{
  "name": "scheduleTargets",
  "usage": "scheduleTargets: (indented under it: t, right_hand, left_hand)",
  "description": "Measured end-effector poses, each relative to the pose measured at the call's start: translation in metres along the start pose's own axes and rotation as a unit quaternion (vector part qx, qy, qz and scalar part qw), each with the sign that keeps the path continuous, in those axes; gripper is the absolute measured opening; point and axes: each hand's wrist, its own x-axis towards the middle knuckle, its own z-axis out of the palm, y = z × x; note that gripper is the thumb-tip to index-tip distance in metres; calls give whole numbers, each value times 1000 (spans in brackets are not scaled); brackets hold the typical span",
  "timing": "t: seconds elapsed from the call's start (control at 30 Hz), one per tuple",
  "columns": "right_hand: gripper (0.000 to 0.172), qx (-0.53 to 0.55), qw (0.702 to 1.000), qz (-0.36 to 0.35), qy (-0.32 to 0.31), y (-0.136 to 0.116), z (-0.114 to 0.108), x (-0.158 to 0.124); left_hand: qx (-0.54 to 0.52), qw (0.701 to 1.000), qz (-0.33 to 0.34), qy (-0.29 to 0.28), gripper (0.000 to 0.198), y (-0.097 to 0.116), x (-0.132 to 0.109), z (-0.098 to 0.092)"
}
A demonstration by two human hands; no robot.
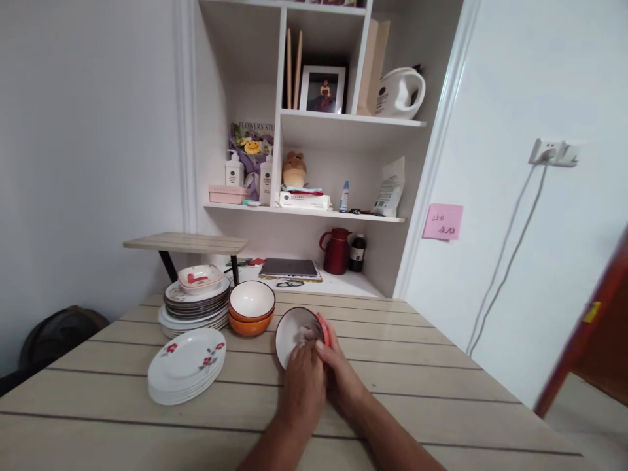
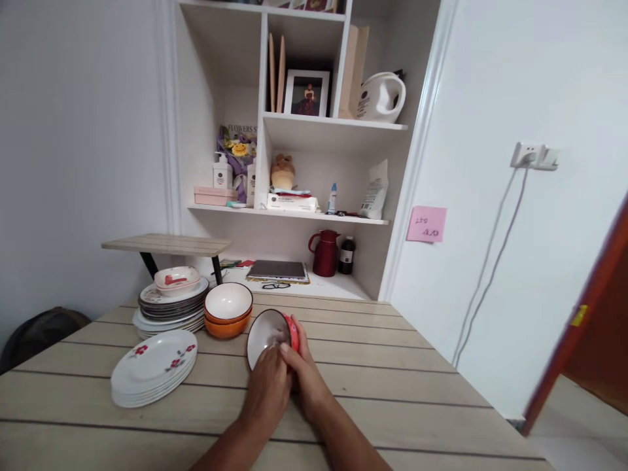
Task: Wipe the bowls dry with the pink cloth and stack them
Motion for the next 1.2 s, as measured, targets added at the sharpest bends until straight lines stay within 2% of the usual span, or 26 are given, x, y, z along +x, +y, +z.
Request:
scheduleTargets:
  t: [0.13,0.2,0.3,0.43,0.53,0.63,0.73,0.8,0.87,1.03,1.2]
  right_hand:
    - [48,15,993,-14,118,-4,-4,11]
    - [38,5,992,-16,128,-16,-8,12]
    - [38,-26,994,-25,103,-41,-19,10]
    - [40,-72,992,8,100,-65,-36,3]
    - [45,-96,988,51,107,-70,-40,-1]
    - [55,-74,994,47,62,-66,-34,-4]
    - [77,-41,999,9,-11,-55,-20,-6]
    - [92,-28,999,-9,-30,-44,-10,-6]
    - [97,-34,999,-23,-27,-31,-2,-4]
    - [86,-39,998,-53,18,-9,10,0]
    - [67,-12,997,-25,70,-11,5,3]
  left_hand:
    - [-17,996,64,-56,53,6,-1,0]
    - [-25,991,87,-96,63,9,0,-3]
    - [-17,986,108,-128,66,10,3,-6]
    - [42,986,133,-88,37,4,7,-4]
    - [73,985,144,-52,30,-2,7,-3]
    - [75,988,129,-50,31,-5,5,-6]
    - [42,996,53,-63,34,-5,4,-10]
    - [26,998,-3,-64,36,-5,4,-12]
    - [22,998,-30,-60,35,-6,4,-13]
    - [-1,998,-4,-61,38,-10,5,-9]
    - [-35,994,63,-79,59,-6,6,-3]
